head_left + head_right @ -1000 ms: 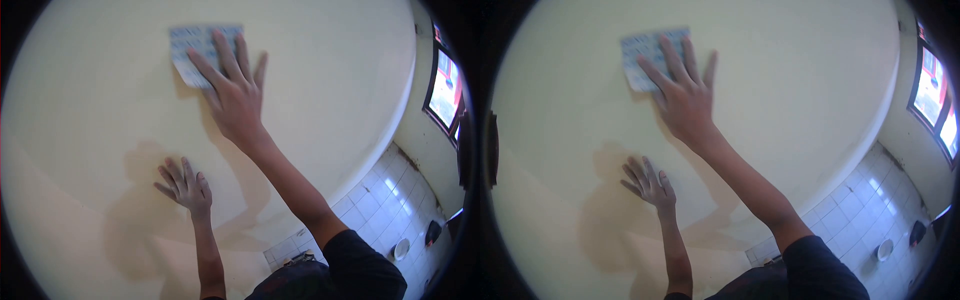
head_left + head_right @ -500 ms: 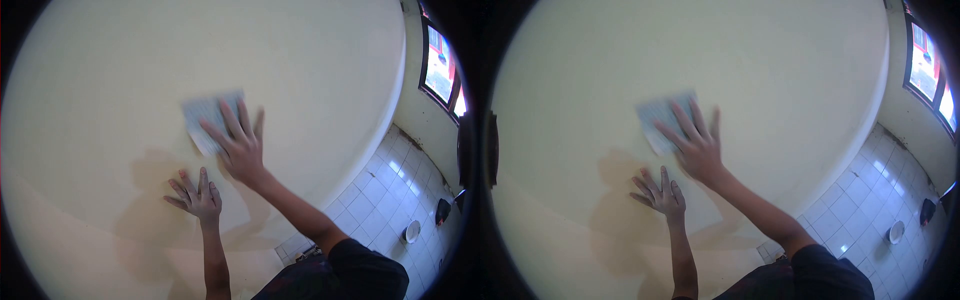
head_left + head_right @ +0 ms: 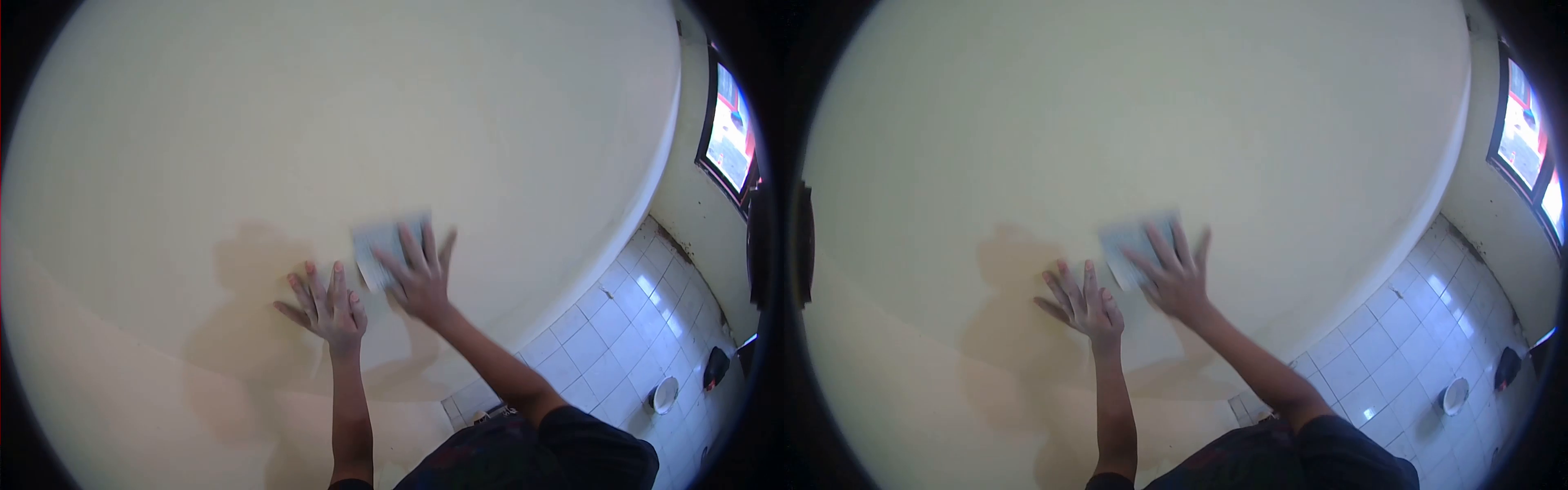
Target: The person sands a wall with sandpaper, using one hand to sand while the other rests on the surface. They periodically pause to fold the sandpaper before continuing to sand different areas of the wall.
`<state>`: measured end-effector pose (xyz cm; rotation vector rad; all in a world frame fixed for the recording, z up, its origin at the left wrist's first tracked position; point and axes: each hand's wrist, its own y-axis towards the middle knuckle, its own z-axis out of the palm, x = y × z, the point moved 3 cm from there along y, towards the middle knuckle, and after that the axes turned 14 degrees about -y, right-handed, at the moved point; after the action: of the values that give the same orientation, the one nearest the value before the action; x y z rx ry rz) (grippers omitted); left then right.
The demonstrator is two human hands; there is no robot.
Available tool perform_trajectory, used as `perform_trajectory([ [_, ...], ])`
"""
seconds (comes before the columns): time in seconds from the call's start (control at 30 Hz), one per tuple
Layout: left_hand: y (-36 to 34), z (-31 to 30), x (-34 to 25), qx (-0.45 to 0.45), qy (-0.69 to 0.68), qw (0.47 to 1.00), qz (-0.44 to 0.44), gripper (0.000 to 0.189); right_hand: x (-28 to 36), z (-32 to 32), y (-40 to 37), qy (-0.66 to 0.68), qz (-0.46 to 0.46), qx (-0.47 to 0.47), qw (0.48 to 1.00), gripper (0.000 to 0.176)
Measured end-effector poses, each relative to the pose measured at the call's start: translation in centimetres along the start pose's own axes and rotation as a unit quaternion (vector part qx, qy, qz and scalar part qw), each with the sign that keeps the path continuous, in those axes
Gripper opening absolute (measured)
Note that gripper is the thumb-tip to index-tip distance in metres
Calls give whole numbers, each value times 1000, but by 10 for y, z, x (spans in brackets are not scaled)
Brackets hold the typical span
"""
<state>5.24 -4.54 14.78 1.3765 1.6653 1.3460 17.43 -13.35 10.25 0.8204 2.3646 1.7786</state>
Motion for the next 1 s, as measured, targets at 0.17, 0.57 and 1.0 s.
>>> perform_trajectory([
  [0.17, -6, 3, 7, -20, -13, 1000, -17, 44, 36, -69, 162, 12, -20, -65, 998, 55],
  [0.57, -18, 2, 41, 48, -8, 997, -55, 44, 25, 23, 11, 1, -38, 70, 997, 61],
  [1.0, 24, -28, 62, -50, 8, 989, -143, 46, 39, 31, -22, -66, -146, 68, 985, 60],
])
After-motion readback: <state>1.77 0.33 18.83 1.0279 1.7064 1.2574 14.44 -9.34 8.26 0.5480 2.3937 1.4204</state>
